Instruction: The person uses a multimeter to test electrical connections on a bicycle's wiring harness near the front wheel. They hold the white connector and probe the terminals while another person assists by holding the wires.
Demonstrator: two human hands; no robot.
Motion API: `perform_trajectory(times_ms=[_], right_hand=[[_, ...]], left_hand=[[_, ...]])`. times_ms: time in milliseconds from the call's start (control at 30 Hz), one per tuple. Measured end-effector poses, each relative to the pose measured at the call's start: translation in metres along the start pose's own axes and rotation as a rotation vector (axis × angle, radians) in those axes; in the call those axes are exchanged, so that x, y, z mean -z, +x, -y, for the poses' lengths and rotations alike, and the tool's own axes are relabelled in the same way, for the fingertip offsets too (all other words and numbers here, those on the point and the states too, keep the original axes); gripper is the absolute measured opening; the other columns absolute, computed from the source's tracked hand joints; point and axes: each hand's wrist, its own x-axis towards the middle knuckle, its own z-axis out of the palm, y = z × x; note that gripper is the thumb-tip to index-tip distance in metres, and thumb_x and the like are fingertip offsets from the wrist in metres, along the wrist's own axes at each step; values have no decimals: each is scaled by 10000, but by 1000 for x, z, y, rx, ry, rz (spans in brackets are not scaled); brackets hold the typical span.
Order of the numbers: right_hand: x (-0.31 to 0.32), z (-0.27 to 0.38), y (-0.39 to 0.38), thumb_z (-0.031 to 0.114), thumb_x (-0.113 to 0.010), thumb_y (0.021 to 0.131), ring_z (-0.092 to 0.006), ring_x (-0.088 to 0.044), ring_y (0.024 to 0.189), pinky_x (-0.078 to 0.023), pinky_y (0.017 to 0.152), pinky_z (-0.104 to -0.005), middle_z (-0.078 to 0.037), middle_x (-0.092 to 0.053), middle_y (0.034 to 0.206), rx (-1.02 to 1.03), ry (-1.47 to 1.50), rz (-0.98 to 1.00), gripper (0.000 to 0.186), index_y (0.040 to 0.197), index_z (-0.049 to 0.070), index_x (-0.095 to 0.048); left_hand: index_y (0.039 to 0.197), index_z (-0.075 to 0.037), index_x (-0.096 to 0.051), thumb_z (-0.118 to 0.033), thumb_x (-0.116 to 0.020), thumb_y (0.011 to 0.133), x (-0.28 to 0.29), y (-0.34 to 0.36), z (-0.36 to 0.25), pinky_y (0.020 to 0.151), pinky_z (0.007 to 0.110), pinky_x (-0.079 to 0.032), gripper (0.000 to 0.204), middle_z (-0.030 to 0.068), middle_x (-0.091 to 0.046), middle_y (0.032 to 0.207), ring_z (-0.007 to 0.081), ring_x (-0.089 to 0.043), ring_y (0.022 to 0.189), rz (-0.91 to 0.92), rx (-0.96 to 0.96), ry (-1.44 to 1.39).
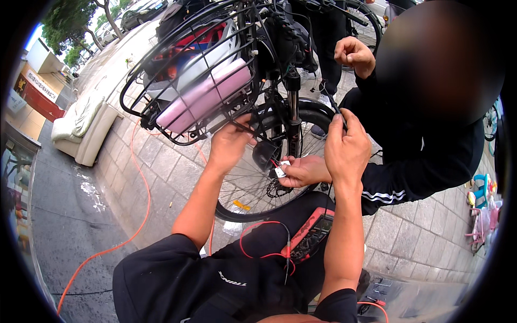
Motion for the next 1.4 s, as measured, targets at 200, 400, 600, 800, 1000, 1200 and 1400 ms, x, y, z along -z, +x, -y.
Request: perform_trajectory(times_ms=[200,400,600,800,1000,1200,1400], right_hand=[[3,17,-8,159,-656,935,-295,-751,831,-581,761,-361,-185,-745,1018,-67,205,45,256,1105,-19,-724],[-1,26,-13,150,-673,916,-272,-744,798,-576,752,-335,-174,-746,1012,-35,334,166,252,1107,-7,-726],[-5,39,-18,122,-670,923,-261,-733,774,-565,728,-338,-170,-741,984,-34,455,279,225,1100,-6,-722],[-34,25,-6,210,-646,961,-211,-663,761,-517,697,-314,-129,-704,856,-56,398,325,293,1129,-18,-722],[-47,23,3,194,-669,962,-95,-639,714,-515,678,-261,-71,-735,828,-316,687,461,292,1117,-45,-731],[-43,16,1,167,-685,969,-35,-553,711,-456,638,-211,19,-679,809,-503,896,510,295,1145,-66,-721],[-38,11,-6,123,-677,971,-48,-559,815,-454,731,-213,3,-694,916,-476,792,462,252,1136,-59,-731]], left_hand=[[1338,61,-594,46,-604,953,2,0,1,501,192,-444,386,91,-674,1092,129,-703,803,0,-5,-8],[1367,71,-570,44,-589,954,1,-4,-5,757,249,-531,414,73,-662,994,145,-689,844,3,7,-11],[1380,57,-553,46,-599,976,4,-1,1,495,185,-430,407,71,-662,1074,124,-696,829,36,-28,1],[1378,52,-556,49,-595,964,6,2,5,508,183,-434,416,84,-682,1105,133,-700,835,64,-29,-63],[1378,54,-555,51,-592,963,3,-1,3,505,184,-431,416,85,-686,1115,137,-702,838,50,-15,-60],[1377,64,-545,50,-594,962,5,1,2,506,183,-429,418,97,-681,1140,142,-701,832,40,12,-42],[1370,82,-543,62,-587,971,4,1,-2,499,194,-436,402,120,-670,1174,148,-707,844,41,17,-31]])
